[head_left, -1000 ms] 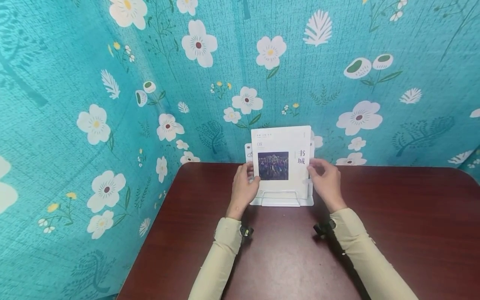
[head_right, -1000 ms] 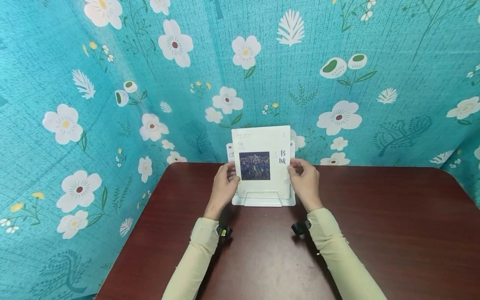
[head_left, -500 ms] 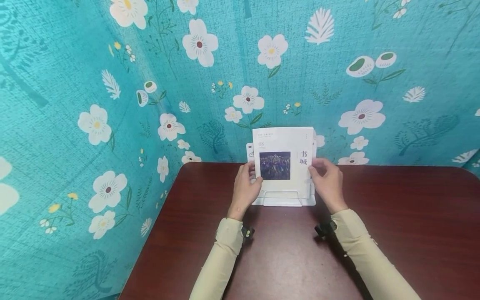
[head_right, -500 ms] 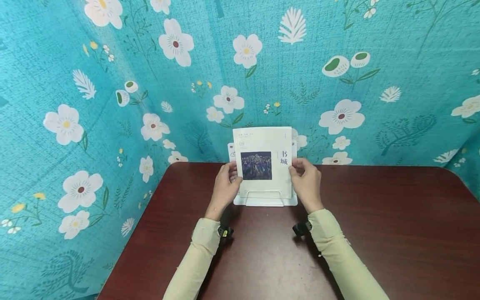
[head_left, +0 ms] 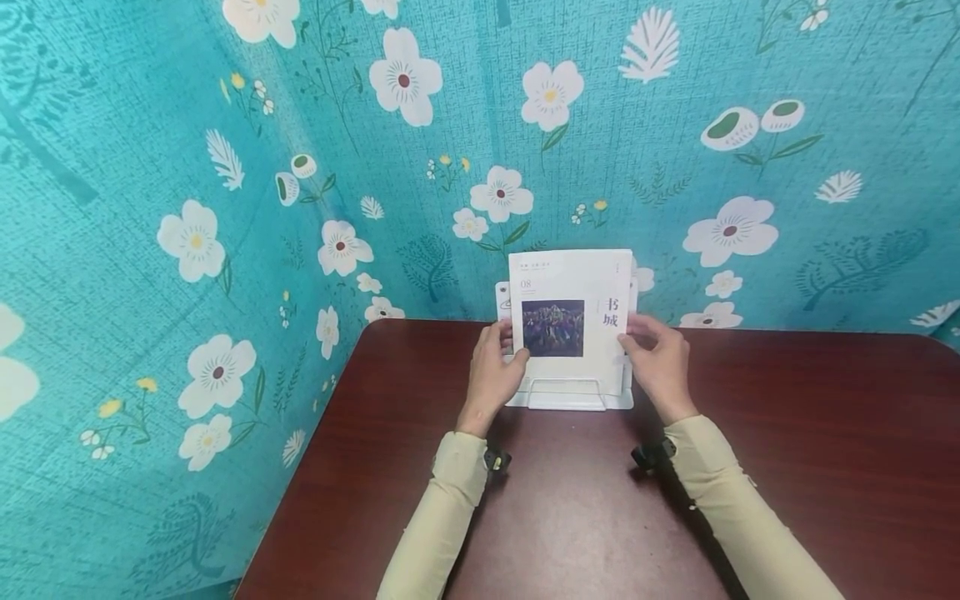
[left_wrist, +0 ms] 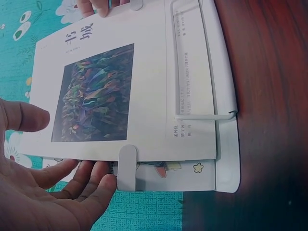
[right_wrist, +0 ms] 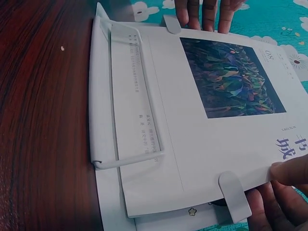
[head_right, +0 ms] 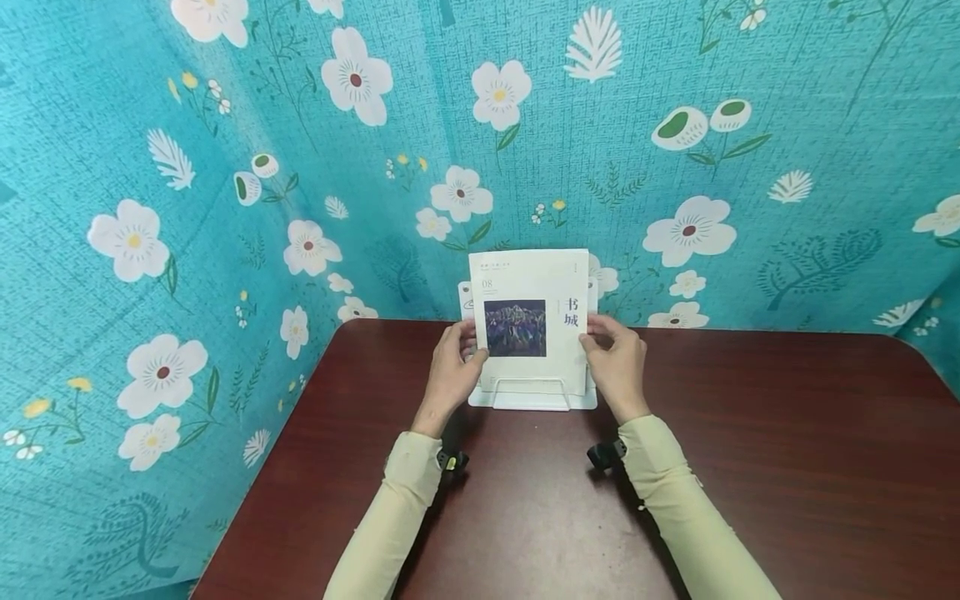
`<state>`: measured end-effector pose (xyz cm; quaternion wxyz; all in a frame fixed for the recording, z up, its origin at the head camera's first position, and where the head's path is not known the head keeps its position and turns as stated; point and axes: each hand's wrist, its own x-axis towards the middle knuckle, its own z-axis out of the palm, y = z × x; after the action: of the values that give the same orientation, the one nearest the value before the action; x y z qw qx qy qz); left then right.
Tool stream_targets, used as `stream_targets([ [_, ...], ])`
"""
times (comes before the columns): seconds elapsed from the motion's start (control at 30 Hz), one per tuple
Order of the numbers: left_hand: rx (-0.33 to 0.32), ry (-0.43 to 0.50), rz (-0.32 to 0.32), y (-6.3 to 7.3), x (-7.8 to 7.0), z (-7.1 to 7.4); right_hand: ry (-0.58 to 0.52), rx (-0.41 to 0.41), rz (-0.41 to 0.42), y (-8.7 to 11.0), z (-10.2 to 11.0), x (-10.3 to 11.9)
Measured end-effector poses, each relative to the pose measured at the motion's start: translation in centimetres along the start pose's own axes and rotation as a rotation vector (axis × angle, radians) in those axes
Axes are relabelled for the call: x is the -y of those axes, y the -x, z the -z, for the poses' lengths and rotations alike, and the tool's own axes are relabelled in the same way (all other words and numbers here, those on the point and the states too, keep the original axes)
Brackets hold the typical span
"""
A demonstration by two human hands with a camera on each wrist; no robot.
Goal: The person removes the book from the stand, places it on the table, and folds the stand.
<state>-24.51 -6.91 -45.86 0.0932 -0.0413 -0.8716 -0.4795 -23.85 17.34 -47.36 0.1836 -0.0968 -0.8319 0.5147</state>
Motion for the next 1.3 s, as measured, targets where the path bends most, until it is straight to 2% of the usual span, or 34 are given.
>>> stream_targets([
  [0.33,-0.021,0.059,-0.019,0.1,-0.1,-0.4,-0.006,-0.041,0.012,0.1,-0.1,-0.1],
  [0.57,-0.078,0.139,-0.062,-0.1,0.2,-0.8,-0.043,-0.064,0.037,0.2,-0.2,0.1],
  [0.7,-0.101,0.131,-0.100,-0.2,0.3,-0.8,-0.064,-0.074,0.058,0.1,-0.1,0.4],
  [1.0,-0.092,0.098,-0.131,-0.3,0.0,-0.5,-0.068,-0.098,0.067,0.3,0.1,1.0],
  [1.3,-0.101,0.126,-0.192,-0.3,-0.4,-0.4,-0.079,-0.129,0.101,0.1,0.4,1.3],
])
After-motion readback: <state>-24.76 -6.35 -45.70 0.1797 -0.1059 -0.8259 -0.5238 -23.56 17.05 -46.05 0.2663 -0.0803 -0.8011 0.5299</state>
